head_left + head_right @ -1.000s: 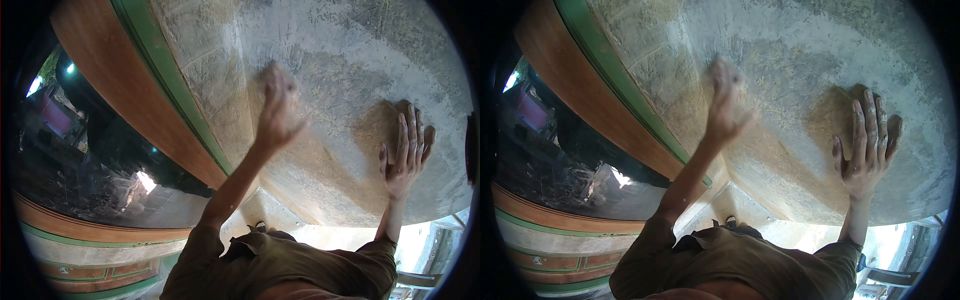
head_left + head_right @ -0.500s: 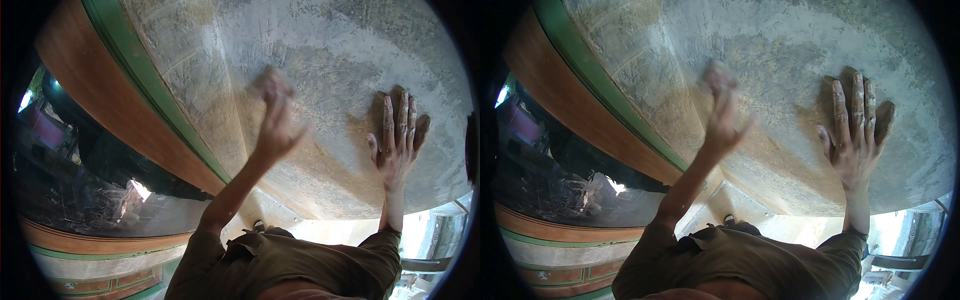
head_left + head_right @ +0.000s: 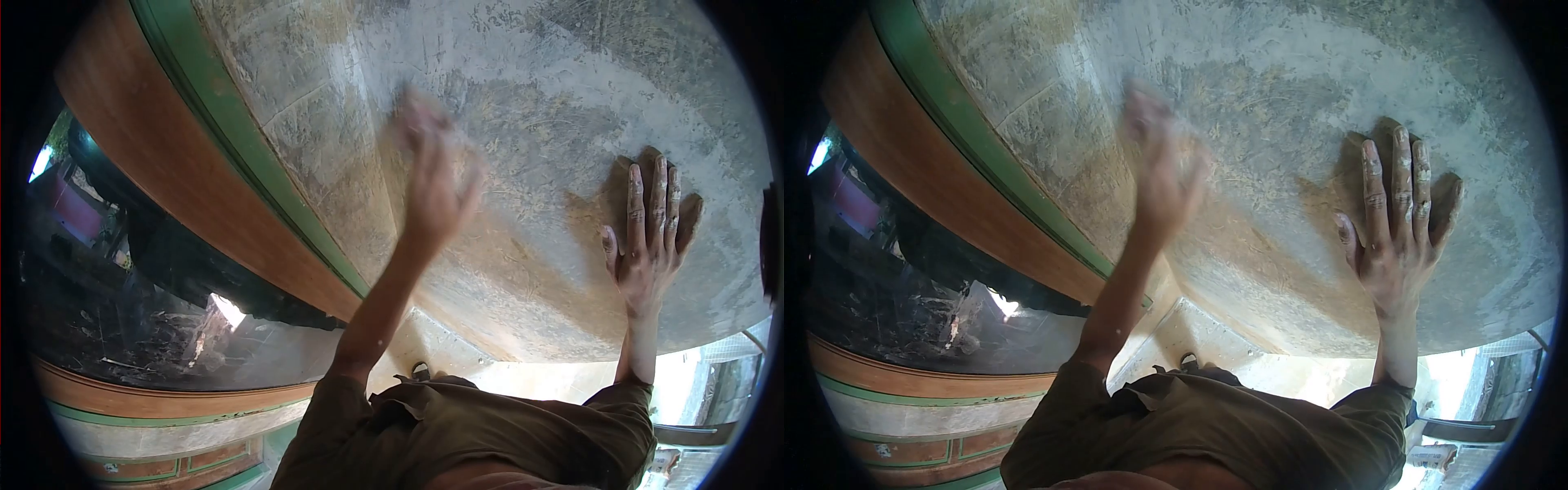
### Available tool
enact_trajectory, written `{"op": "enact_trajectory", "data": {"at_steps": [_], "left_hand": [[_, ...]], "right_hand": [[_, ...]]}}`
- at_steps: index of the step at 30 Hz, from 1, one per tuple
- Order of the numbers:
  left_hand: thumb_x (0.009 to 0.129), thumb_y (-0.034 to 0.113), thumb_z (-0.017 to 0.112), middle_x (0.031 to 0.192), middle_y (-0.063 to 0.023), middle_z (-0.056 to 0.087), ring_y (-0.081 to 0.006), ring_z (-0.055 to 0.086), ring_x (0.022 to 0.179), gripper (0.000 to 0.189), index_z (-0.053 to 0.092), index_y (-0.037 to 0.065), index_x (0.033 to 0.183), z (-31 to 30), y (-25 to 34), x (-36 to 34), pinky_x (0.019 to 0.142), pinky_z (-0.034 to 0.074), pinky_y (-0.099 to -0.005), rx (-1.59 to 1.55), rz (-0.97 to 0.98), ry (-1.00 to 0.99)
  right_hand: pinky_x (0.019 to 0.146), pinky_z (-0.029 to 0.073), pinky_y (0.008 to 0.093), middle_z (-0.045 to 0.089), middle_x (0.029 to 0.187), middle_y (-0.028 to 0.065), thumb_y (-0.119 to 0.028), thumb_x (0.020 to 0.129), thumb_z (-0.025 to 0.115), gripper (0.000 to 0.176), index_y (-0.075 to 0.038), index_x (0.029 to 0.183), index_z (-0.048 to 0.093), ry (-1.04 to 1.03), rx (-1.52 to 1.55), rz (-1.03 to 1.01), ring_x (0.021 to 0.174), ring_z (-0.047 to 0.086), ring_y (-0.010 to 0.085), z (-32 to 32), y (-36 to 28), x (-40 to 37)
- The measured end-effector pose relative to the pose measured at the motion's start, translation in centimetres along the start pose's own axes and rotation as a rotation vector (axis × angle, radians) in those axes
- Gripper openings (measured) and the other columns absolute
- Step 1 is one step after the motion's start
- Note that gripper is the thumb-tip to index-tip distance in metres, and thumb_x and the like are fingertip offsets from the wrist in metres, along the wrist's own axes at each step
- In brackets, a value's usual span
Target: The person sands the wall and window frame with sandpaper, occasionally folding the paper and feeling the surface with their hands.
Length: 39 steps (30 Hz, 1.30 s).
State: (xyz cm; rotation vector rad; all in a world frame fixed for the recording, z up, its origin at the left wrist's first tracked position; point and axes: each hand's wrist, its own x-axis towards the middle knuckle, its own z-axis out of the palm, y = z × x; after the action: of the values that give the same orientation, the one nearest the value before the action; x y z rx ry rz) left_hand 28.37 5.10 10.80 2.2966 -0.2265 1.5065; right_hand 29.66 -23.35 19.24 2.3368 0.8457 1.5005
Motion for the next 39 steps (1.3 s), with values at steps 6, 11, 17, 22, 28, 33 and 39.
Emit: {"op": "enact_trajectory", "data": {"at_steps": [6,11,17,22,28,33,39], "left_hand": [[0.093,0.035,0.053,0.15,-0.0333,0.01,-0.0425,0.013,0.141,0.076,0.018,-0.011,0.143,-0.7,2.6,1.4,0.114,0.016,-0.053,0.06,-0.272,-0.036],[0.09,0.036,0.057,0.151,-0.0298,0.009,-0.0455,0.01,0.14,0.083,0.015,-0.013,0.143,-1.3,-0.5,1.2,0.115,0.015,-0.0505,-0.004,-0.017,-0.102],[0.088,0.039,0.061,0.151,-0.03,0.01,-0.0421,0.012,0.141,0.089,0.011,-0.007,0.146,-0.6,1.8,0.9,0.114,0.019,-0.049,0.02,-0.024,0.024],[0.091,0.035,0.055,0.152,-0.0269,0.013,-0.04,0.018,0.141,0.08,0.015,-0.01,0.144,-2.2,-0.6,0.7,0.114,0.021,-0.0491,-0.178,-0.176,-0.11],[0.093,0.037,0.053,0.146,-0.0378,0.015,-0.0452,0.021,0.138,0.081,0.013,-0.013,0.143,-1.2,-0.7,-0.8,0.112,0.023,-0.0519,-0.016,-0.334,-0.042],[0.09,0.038,0.055,0.148,-0.0365,0.008,-0.0464,0.014,0.139,0.088,0.008,-0.013,0.143,-0.5,0.1,-2.0,0.113,0.019,-0.0518,-0.127,-0.36,-0.076],[0.09,0.044,0.054,0.149,-0.0354,0.008,-0.0478,0.012,0.139,0.089,0.011,-0.012,0.144,-2.9,-1.2,3.7,0.114,0.016,-0.0531,-0.082,-0.381,-0.011]], "right_hand": [[0.117,0.01,0.0526,0.041,0.146,0.0029,-0.059,0.093,0.034,0.063,-0.019,0.141,0.043,0.039,0.022,0.012,0.137,0.036,0.0206,0.2,0.0,-0.1],[0.116,0.012,0.0521,0.04,0.146,0.0059,-0.056,0.095,0.033,0.064,-0.013,0.141,0.042,0.113,0.025,-0.029,0.138,0.034,0.0221,0.5,0.2,0.2],[0.116,0.013,0.0521,0.041,0.146,0.0088,-0.053,0.096,0.032,0.064,-0.008,0.141,0.042,0.126,0.004,-0.059,0.138,0.033,0.0236,0.5,0.2,0.2],[0.116,0.012,0.0544,0.043,0.144,0.0041,-0.055,0.094,0.036,0.063,-0.012,0.139,0.046,0.138,0.038,-0.043,0.136,0.036,0.0209,0.9,0.3,-0.1],[0.116,0.012,0.0549,0.044,0.144,0.0048,-0.055,0.094,0.036,0.063,-0.011,0.138,0.046,0.126,0.062,-0.062,0.136,0.037,0.0218,0.7,0.5,-0.2],[0.115,0.013,0.0547,0.045,0.143,0.006,-0.055,0.095,0.035,0.063,-0.01,0.137,0.047,0.114,0.059,-0.052,0.136,0.038,0.0226,0.6,0.5,-0.1],[0.115,0.013,0.0547,0.046,0.142,0.006,-0.054,0.095,0.035,0.062,-0.01,0.137,0.047,0.114,0.079,-0.072,0.135,0.038,0.0226,0.5,0.7,-0.2]]}}
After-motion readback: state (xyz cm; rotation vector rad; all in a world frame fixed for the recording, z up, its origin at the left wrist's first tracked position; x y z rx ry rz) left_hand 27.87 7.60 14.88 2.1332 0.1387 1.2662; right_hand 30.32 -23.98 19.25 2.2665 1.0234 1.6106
